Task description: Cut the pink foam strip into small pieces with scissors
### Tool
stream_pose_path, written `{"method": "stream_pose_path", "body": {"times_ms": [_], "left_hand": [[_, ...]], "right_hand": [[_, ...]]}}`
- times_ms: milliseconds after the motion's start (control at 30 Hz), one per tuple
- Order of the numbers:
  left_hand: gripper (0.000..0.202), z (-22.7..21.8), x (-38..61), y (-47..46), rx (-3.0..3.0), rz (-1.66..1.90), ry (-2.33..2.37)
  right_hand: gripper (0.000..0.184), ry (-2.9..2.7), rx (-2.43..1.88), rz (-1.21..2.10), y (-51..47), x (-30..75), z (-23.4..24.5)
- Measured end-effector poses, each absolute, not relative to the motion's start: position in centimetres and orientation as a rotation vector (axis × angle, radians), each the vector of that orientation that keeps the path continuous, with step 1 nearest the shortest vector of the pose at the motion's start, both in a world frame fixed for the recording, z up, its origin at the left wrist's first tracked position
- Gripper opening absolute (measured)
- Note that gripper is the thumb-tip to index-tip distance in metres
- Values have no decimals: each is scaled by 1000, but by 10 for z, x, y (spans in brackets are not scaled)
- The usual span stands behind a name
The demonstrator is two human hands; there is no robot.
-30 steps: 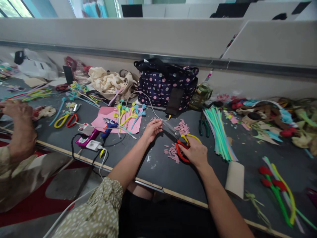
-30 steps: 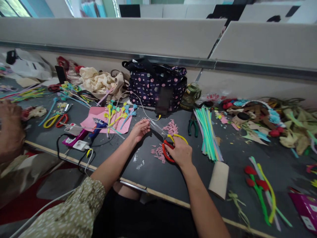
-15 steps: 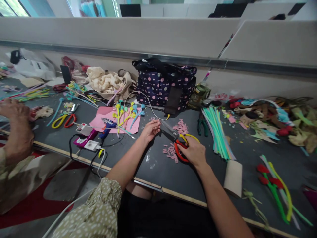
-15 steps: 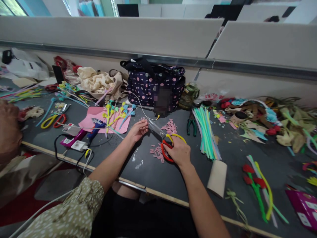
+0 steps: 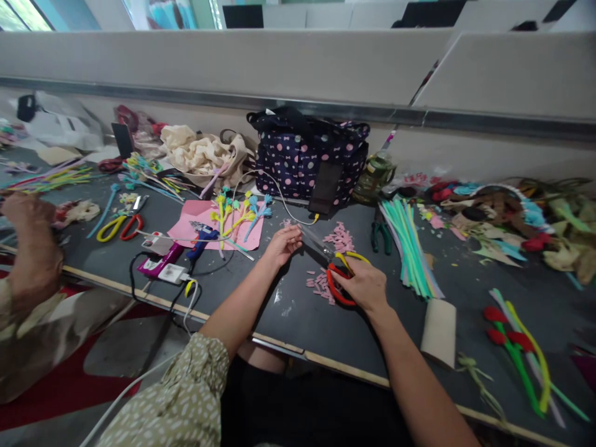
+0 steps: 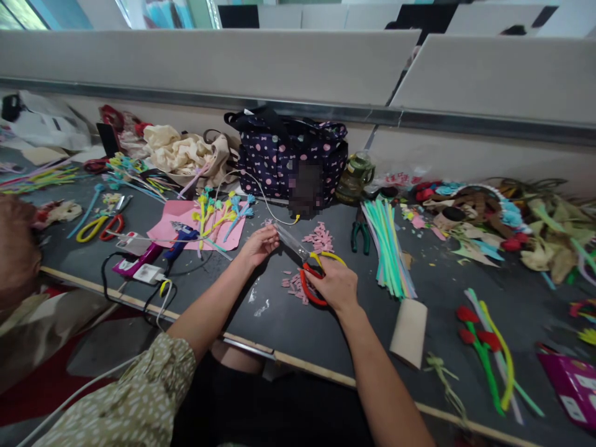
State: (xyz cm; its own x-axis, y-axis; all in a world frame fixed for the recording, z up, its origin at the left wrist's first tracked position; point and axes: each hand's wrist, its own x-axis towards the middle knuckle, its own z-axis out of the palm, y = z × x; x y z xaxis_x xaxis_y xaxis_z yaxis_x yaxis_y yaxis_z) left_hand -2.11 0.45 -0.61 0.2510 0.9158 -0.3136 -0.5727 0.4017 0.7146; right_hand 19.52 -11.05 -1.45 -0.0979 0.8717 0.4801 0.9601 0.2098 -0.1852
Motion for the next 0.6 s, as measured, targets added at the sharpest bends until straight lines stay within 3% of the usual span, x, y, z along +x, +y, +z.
{"method": "stream_pose_path", "body": {"times_ms": [600], "left_hand": [[24, -6, -20, 4, 528, 1072, 811]], "right_hand": [[39, -2014, -1704, -195, -110, 198, -18]]}}
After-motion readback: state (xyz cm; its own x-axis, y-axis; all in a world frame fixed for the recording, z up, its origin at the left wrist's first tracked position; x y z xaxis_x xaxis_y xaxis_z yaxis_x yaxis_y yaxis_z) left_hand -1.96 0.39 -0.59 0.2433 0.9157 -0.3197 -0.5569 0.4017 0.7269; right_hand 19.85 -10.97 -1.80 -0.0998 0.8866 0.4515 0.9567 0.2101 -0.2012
